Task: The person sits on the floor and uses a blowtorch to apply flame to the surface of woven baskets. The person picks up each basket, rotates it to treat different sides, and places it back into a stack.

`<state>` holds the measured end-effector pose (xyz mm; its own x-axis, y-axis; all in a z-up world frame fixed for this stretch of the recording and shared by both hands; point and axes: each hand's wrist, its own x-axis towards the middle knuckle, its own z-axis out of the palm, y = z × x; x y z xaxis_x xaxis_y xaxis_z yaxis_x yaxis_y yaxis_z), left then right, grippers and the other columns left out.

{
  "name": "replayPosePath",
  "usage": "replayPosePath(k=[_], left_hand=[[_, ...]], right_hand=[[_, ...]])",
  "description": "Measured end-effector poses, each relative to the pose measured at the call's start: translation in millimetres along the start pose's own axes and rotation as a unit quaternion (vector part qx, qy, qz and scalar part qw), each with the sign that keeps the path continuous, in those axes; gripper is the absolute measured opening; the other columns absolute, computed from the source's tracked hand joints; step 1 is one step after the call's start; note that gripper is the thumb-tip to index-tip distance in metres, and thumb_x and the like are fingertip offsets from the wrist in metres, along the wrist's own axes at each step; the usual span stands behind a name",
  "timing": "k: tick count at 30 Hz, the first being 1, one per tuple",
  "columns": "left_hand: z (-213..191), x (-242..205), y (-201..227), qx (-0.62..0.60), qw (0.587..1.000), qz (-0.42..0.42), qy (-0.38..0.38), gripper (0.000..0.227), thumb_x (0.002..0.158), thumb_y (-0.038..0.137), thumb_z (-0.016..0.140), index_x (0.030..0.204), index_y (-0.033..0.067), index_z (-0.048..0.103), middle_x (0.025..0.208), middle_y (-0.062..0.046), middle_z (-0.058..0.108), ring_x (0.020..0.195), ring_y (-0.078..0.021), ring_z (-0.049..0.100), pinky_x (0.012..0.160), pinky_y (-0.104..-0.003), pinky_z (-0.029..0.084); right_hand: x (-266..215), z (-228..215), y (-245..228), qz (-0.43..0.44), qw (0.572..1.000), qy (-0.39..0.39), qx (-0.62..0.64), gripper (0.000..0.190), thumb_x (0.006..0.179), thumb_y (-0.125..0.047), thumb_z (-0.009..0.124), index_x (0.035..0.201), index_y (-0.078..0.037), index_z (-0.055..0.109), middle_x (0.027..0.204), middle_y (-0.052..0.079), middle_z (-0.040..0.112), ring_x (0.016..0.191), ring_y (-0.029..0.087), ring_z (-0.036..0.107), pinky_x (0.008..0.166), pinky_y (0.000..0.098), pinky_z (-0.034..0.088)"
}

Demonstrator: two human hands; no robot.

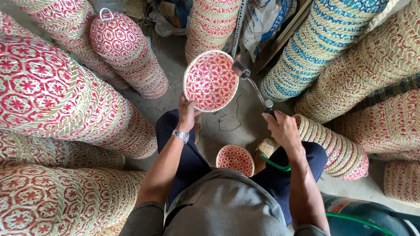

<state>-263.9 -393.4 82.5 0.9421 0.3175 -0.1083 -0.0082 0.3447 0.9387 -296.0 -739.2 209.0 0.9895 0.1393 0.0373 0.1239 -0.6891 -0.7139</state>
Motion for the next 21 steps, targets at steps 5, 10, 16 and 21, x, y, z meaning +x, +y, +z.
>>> replayPosePath(k=[5,10,16,21], left_hand=[[2,4,-11,-0.073,0.997,0.008,0.012,0.067,0.088,0.012,0.059,0.150,0.0186,0.037,0.138,-0.011,0.058,0.117,-0.0244,0.066,0.085,-0.044,0.065],[-1,9,-14,-0.139,0.990,0.031,0.024,0.071,0.089,0.010,0.060,0.152,0.0220,0.031,0.142,-0.010,0.052,0.122,-0.0239,0.063,0.090,-0.046,0.065],[9,7,-8,-0.210,0.974,0.079,0.017,0.075,0.088,0.001,0.057,0.154,0.0180,0.028,0.144,-0.014,0.051,0.126,-0.0310,0.060,0.099,-0.054,0.060],[13,11,-3,-0.248,0.961,0.119,0.026,0.078,0.085,-0.005,0.056,0.154,0.0164,0.024,0.146,-0.013,0.048,0.132,-0.0287,0.057,0.111,-0.055,0.053]], right_hand=[[-11,4,10,-0.010,1.000,0.006,0.023,0.039,0.098,-0.033,0.067,0.081,0.001,0.064,0.063,0.011,0.067,0.050,0.019,0.063,0.049,0.0354,0.049],[-24,0,11,0.083,0.994,-0.061,0.034,0.040,0.097,-0.036,0.066,0.079,0.000,0.068,0.058,0.010,0.064,0.048,0.018,0.062,0.047,0.0346,0.049],[-29,-9,4,0.110,0.989,-0.088,0.052,0.040,0.099,-0.036,0.064,0.077,-0.002,0.065,0.054,0.006,0.060,0.044,0.016,0.057,0.043,0.0332,0.046],[-41,-12,-1,0.111,0.984,-0.120,0.072,0.041,0.097,-0.036,0.066,0.076,-0.001,0.064,0.054,0.006,0.057,0.044,0.014,0.054,0.042,0.0333,0.042]])
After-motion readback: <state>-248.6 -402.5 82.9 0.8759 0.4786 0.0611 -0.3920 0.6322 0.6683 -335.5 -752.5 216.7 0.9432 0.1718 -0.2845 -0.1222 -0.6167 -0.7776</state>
